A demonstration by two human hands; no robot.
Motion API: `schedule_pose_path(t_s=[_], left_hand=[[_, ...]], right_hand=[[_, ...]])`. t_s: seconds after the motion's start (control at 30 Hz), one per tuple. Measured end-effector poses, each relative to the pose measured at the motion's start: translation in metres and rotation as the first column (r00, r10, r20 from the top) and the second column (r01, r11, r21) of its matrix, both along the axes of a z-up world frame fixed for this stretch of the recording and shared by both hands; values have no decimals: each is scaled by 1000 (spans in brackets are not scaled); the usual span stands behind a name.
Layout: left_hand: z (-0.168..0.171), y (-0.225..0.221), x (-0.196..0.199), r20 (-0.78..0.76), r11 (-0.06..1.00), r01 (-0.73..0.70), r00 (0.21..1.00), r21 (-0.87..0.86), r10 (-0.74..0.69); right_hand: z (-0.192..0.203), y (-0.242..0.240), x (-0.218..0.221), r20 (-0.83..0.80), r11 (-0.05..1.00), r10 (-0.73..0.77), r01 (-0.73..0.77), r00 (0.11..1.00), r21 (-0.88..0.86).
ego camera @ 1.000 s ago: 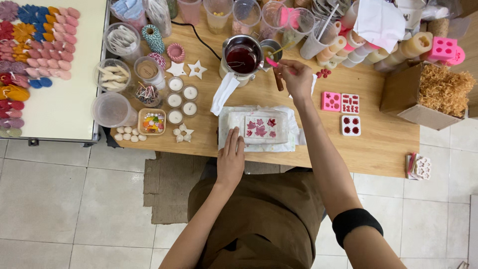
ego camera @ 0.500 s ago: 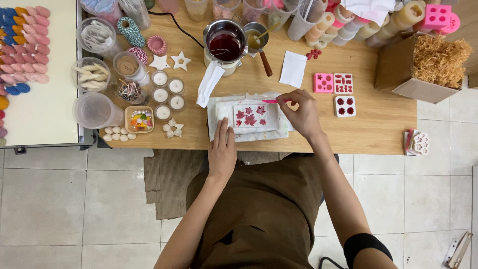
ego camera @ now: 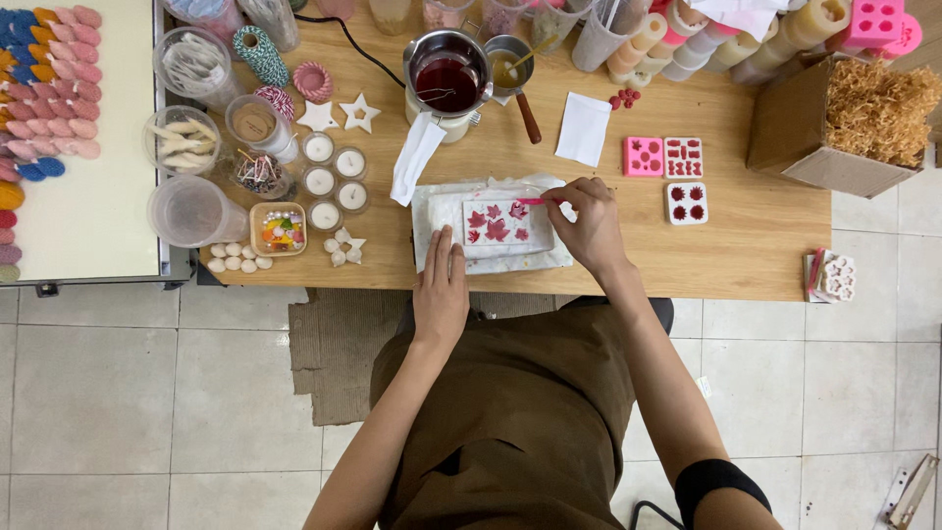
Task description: The person decorates a white rectangular block with red leaf-shaped elements, applying a red liquid from a small pot using a spoon and positioning the pieces with a thin tool.
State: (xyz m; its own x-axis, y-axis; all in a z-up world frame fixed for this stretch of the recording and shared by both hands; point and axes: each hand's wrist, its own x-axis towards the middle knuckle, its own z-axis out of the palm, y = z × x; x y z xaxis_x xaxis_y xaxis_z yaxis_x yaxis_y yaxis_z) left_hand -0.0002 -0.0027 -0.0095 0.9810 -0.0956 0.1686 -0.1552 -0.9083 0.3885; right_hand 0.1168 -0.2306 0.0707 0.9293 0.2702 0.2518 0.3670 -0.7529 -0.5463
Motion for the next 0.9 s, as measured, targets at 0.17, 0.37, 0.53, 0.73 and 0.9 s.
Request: schedule_pose_path(t_s=[0.17, 0.37, 0.53, 0.73, 0.9], left_hand=[[-2, 0, 0, -53, 1000, 6, 999, -2, -7], [-3, 1, -1, -13, 1000, 5, 1000, -20, -5], [-2, 0, -2, -16, 1000, -3, 1000, -13, 3], [5, 0, 0, -52, 1000, -3, 999, -6, 2], [7, 0, -1, -32, 1000, -8, 999, 7, 8]], right_hand=[[2, 2, -1, -20, 999, -8, 8, 1000, -34], [4, 3, -2, 12, 999, 20, -20, 1000, -38], [14, 3, -6, -59, 999, 28, -29, 998, -19], [29, 2, -8, -63, 998, 61, -61, 996, -6], [32, -3, -3, -107, 999, 30, -27, 994, 30]])
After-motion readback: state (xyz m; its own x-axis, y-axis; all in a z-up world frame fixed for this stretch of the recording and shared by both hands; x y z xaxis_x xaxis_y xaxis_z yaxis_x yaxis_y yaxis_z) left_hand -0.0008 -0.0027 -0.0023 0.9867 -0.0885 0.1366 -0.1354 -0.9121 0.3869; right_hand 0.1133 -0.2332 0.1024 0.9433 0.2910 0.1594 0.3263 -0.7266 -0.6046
